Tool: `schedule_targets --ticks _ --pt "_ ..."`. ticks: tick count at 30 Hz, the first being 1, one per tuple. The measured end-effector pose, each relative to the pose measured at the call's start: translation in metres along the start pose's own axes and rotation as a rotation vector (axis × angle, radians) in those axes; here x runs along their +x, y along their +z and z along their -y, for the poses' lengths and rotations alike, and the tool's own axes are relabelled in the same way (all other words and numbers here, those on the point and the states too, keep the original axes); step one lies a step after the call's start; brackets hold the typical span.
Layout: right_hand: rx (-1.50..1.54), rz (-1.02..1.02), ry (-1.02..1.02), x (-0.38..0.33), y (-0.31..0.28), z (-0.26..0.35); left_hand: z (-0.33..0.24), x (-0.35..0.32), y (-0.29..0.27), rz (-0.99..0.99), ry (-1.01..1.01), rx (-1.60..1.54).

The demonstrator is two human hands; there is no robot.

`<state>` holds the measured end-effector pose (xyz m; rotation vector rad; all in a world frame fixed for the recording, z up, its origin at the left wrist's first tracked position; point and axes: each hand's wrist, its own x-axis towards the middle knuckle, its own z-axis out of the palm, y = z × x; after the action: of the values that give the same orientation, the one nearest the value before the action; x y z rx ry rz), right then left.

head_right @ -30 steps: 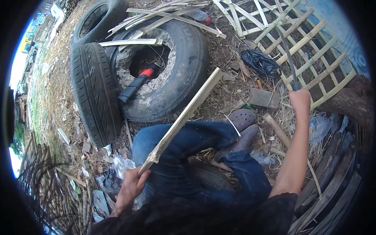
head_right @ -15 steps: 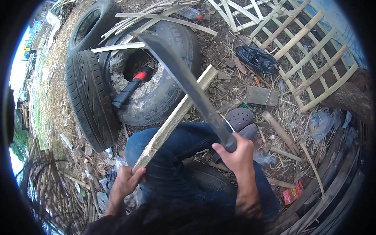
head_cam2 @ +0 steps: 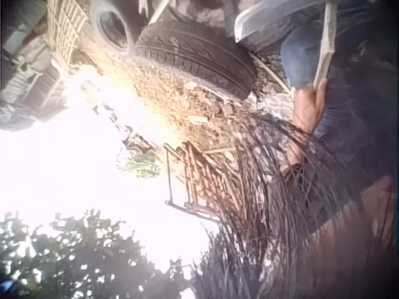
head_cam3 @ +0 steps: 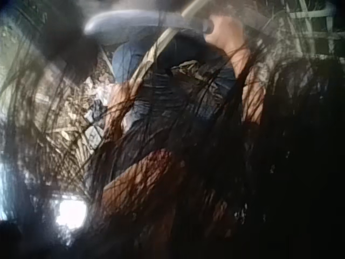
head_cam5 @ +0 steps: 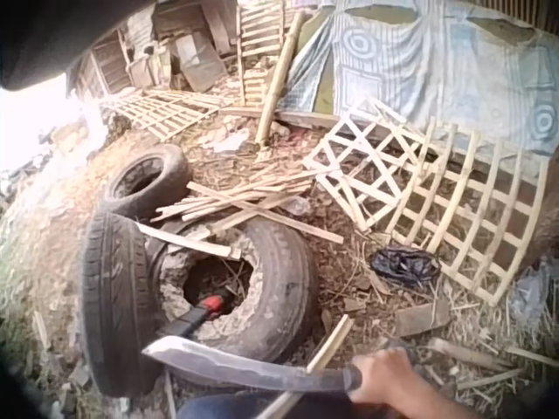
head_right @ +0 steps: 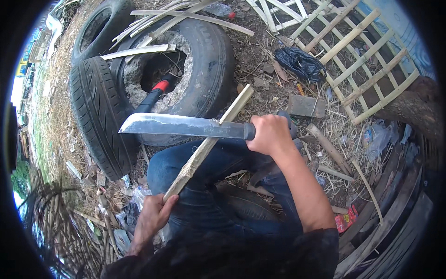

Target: The person constructs a wooden frame by hammering nails into bamboo strips and then uses a machete to shave and refine the edges of a long bamboo pole.

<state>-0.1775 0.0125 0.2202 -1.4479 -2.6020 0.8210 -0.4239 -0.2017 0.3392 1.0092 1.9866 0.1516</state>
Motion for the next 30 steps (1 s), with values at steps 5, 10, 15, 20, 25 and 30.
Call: schedule_targets --ticks 5,10,15,20,25,30 --pt "-0.111 -0.270 0.487 0.018 -0.037 -0.064 0.028 0.001 -0.007 0.067 -0.022 -0.059" --pt "0.323 -0.713 0.988 -0.077 -0.093 -0.217 0.022 0.021 -0.021 0.216 -0.035 -0.251" --pt "0.382 -0.604 0.968 -0.105 -0.096 -0.141 0.031 0.043 -0.037 0.371 -0.157 -0.423" --pt "0.486 -0.395 0.825 -0.057 -0.062 -0.028 0.064 0.065 -0.055 0.747 -0.222 -0.783" --pt "0.504 -0.264 0.376 -0.003 -0.020 0.075 0.055 0.075 -0.071 0.697 -0.185 -0.670" --pt "0.277 -0.148 0.034 0.019 -0.059 0.108 0.019 0.083 -0.082 0.808 -0.065 -0.664"
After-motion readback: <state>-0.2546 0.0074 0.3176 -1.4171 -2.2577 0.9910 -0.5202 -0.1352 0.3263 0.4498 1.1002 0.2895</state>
